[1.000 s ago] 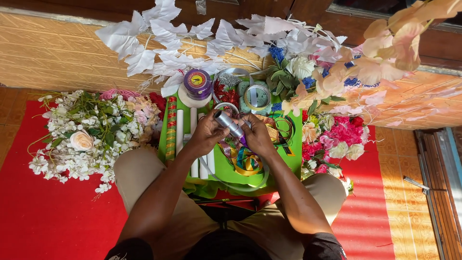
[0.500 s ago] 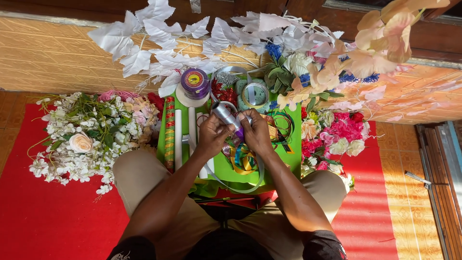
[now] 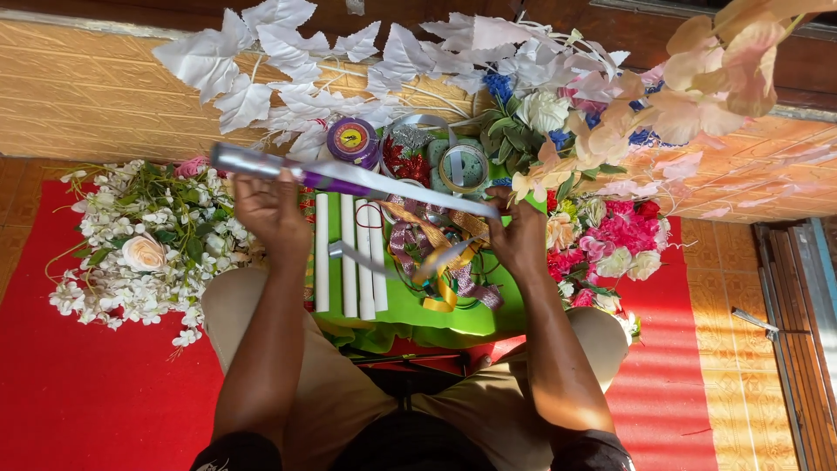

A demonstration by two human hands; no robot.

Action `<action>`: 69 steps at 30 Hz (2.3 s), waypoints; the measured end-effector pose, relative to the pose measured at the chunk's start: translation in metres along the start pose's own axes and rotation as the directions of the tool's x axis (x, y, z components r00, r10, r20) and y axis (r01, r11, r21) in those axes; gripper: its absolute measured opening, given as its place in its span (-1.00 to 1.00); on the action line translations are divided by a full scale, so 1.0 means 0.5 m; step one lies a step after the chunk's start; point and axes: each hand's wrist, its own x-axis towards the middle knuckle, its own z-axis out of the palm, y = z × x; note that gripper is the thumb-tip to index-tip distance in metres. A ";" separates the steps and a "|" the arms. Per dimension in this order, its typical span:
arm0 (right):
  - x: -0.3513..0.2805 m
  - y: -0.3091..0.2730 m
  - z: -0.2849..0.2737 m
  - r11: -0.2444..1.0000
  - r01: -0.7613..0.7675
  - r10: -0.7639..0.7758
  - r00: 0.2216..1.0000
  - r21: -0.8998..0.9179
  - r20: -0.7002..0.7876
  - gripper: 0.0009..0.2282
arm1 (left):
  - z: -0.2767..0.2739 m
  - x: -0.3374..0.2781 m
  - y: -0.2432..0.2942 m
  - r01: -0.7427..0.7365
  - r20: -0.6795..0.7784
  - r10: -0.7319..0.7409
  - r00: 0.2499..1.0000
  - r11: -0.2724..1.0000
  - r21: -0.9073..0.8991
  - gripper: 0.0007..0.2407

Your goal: A person wraps a decorative silver ribbon around a purple tube and secures it using their hands.

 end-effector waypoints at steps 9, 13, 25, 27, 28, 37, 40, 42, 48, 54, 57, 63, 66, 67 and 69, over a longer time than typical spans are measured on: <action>-0.007 0.086 -0.038 0.989 0.059 -0.083 0.980 -0.134 -0.181 -0.86 | -0.093 0.048 -0.063 -0.118 -0.195 0.144 0.970 0.984 0.135 -0.84; -0.010 0.116 -0.021 0.988 -0.018 -0.006 0.988 -0.150 -0.153 -0.85 | -0.054 0.034 -0.030 -0.066 -0.179 0.089 0.980 0.989 0.130 -0.87; -0.019 -0.037 0.012 0.961 0.097 -0.055 0.985 -0.258 0.165 -0.41 | -0.002 0.041 -0.004 0.220 -0.068 -0.213 0.975 0.967 0.128 -0.84; -0.020 -0.042 0.017 0.963 0.149 -0.117 0.982 -0.224 0.150 -0.46 | -0.008 0.044 -0.031 0.321 0.016 -0.327 0.945 0.933 0.165 -0.84; -0.023 -0.052 0.019 0.963 0.157 -0.125 0.981 -0.219 0.151 -0.46 | -0.001 0.045 -0.017 0.315 0.011 -0.321 0.947 0.935 0.165 -0.84; -0.067 -0.070 0.056 0.985 0.099 -0.112 0.990 0.142 0.085 -0.88 | 0.059 -0.015 -0.058 0.687 0.520 -0.627 0.580 0.720 0.100 -0.80; -0.090 -0.092 0.074 0.878 -0.147 -0.004 0.950 0.457 0.312 -0.90 | 0.066 -0.064 -0.099 0.775 0.606 -0.646 0.464 0.628 0.076 -0.78; -0.100 -0.098 0.079 0.797 -0.299 0.009 0.875 0.525 0.484 -0.80 | 0.068 -0.107 -0.137 0.832 0.584 -0.685 0.436 0.554 0.028 -0.79; -0.105 -0.087 0.093 0.675 -0.434 -0.026 0.794 0.597 0.607 -0.72 | 0.103 -0.151 -0.057 0.734 0.549 -0.594 0.589 0.677 -0.054 -0.88; -0.111 -0.057 0.104 0.726 -0.419 0.012 0.800 0.545 0.600 -0.68 | 0.108 -0.146 -0.013 0.656 0.462 -0.565 0.683 0.753 -0.049 -0.90; -0.096 -0.022 0.107 0.750 -0.401 0.065 0.836 0.526 0.545 -0.63 | 0.102 -0.156 -0.034 0.657 0.385 -0.590 0.710 0.751 -0.061 -0.89; -0.048 -0.031 0.024 0.762 -0.431 0.266 0.888 0.483 0.374 -0.49 | 0.072 -0.152 -0.064 0.891 0.096 -0.899 0.428 0.402 -0.209 -0.79; -0.047 -0.025 0.005 0.703 -0.519 0.426 0.855 0.487 0.296 -0.55 | 0.063 -0.163 -0.067 0.878 0.037 -0.949 0.313 0.274 -0.392 -0.74; -0.050 -0.006 0.006 0.703 -0.519 0.424 0.855 0.487 0.299 -0.55 | 0.066 -0.167 -0.062 0.877 0.034 -0.949 0.314 0.276 -0.394 -0.74; -0.057 0.032 0.009 0.791 -0.452 0.385 0.891 0.413 0.240 -0.63 | 0.068 -0.175 -0.051 0.829 0.016 -0.959 0.283 0.236 -0.508 -0.77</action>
